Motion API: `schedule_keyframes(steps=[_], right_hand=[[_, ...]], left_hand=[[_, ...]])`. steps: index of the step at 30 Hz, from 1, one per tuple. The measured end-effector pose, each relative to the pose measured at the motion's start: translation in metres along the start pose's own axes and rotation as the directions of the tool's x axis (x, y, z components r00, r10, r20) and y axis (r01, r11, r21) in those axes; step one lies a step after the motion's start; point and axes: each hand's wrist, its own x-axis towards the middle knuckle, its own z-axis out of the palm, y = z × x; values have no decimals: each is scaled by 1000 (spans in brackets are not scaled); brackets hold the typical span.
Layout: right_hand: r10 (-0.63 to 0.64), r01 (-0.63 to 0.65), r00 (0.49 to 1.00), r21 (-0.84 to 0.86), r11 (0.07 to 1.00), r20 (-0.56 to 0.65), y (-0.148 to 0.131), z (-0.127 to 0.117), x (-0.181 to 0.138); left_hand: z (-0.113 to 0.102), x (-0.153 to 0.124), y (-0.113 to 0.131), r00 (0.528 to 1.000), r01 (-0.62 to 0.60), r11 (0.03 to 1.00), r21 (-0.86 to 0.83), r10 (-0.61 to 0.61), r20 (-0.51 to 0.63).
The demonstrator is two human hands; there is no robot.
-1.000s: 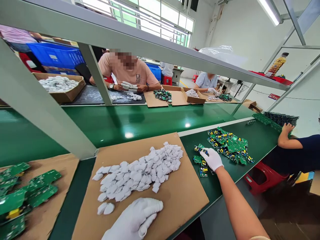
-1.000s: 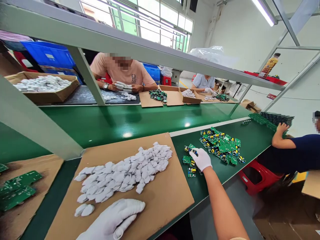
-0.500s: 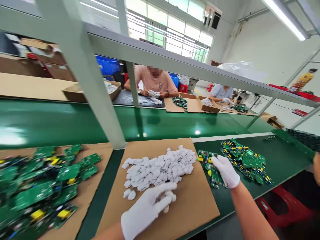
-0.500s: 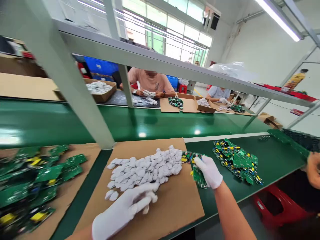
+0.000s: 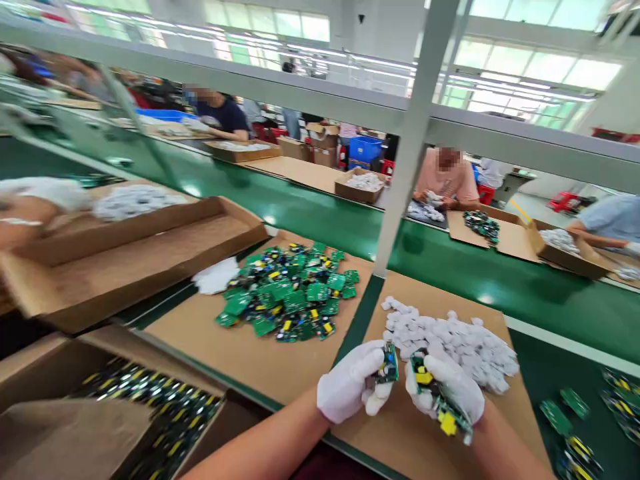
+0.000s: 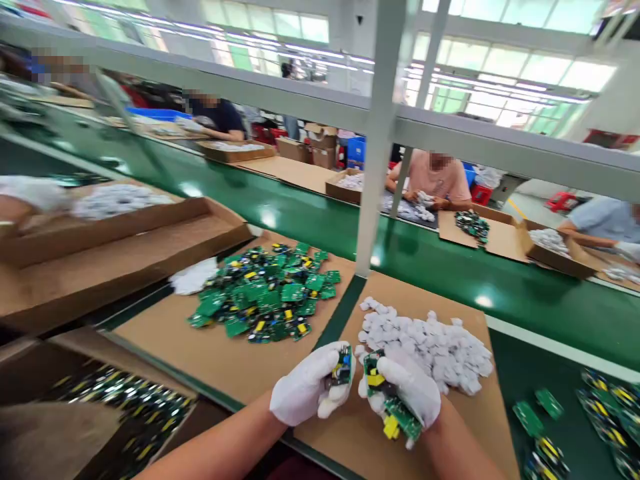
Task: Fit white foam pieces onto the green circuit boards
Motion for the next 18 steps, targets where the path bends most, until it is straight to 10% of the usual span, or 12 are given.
schedule_keyframes(steps=[2,4,7,9,13,18], right_hand=[[73,-72,997,31,997,-18,-5,16,26],[156,-165,977,-53,985,-145,-17,36,55],[210,-249,942,-123,961,-261,-38,66,102],[192,-216,953,-83,973,-235,-48,80,132],[143,-146,970,1,989,-196,-50,87,170],[110,-98,980,80,992,-164,-27,89,171]], left_hand=[[-29,-7,11,972,-61,995,84,78,-223],[-65,-14,32,839,-44,907,418,261,-477],[-121,-24,75,581,254,415,874,657,-481],[-148,-28,99,564,362,193,912,733,-379],[-153,-33,107,534,362,121,924,786,-312],[-109,-42,55,668,-19,-31,999,744,35]])
